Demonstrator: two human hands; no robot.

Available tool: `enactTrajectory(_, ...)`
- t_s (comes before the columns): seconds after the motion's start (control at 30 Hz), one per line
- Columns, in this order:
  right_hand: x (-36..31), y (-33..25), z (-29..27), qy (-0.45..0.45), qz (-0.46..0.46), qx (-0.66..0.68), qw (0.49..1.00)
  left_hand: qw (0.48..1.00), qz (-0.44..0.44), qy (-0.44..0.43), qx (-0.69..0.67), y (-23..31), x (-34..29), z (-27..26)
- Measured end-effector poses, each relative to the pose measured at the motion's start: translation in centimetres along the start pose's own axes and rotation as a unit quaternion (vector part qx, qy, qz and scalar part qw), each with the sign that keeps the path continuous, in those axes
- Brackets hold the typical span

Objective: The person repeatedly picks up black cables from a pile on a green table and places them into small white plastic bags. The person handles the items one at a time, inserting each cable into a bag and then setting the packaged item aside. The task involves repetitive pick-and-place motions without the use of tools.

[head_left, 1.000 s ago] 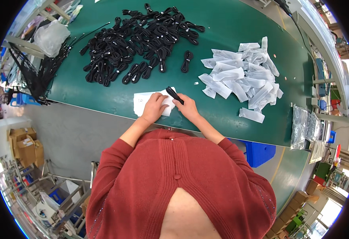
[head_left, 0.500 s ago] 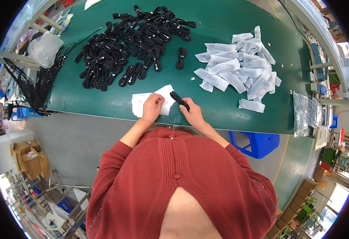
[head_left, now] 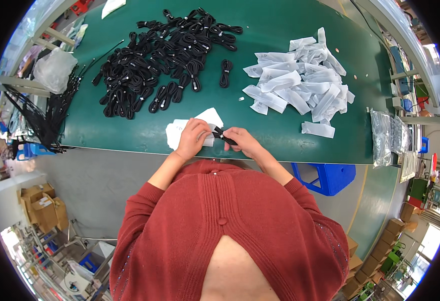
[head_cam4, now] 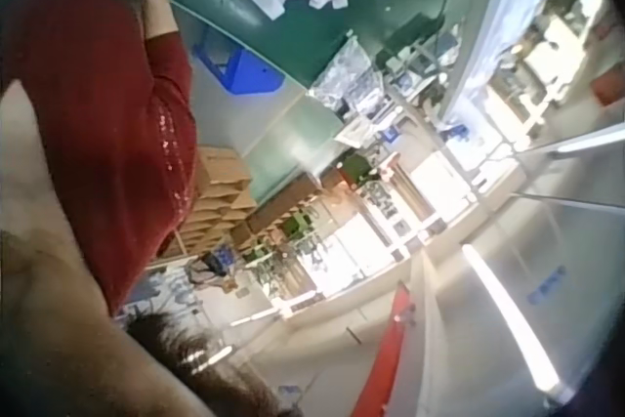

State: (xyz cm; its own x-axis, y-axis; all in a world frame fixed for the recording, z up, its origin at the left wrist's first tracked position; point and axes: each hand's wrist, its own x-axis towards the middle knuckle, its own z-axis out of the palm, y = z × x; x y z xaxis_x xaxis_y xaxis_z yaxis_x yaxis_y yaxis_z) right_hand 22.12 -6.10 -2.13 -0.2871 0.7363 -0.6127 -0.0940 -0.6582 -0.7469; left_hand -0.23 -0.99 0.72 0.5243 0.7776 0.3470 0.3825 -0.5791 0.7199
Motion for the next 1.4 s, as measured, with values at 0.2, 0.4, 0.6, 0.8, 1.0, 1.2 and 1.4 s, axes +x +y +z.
enactTrajectory(0.2, -0.9, -1.3, 2.0, 0.138, -0.293, -0.262, 0.909, 0.999, -0.017, 0.029, 0.004, 1.2, 1.2, -0.7)
enactTrajectory(0.4, -1.2, -3.4, 3.7, 0.130, -0.367, -0.104, 0.915, 0.998, -0.044, 0.034, -0.022, 1.8, 2.4, -1.7)
enactTrajectory(0.6, -1.7, -5.6, 3.8, 0.079, -0.328, 0.034, 0.941, 0.981, -0.134, 0.045, -0.134, 0.8, 3.3, -2.5)
enactTrajectory(0.8, -1.3, -6.1, 4.0, 0.135, -0.317, -0.002, 0.939, 0.988, -0.107, -0.002, -0.109, 0.9, 3.4, -2.9)
enactTrajectory(1.0, -1.1, -6.4, 4.4, 0.166, -0.439, -0.160, 0.868, 0.924, -0.183, 0.010, -0.336, 1.4, 3.9, -2.3)
enactTrajectory(1.2, -0.5, -7.2, 2.2, 0.263, -0.471, -0.218, 0.814, 0.918, -0.189, 0.032, -0.348, 2.1, 5.2, -1.9)
enactTrajectory(1.4, -5.3, -12.9, -7.6, 0.623, -0.369, -0.353, 0.592, 0.989, -0.020, -0.110, 0.101, -0.9, -0.2, -1.6)
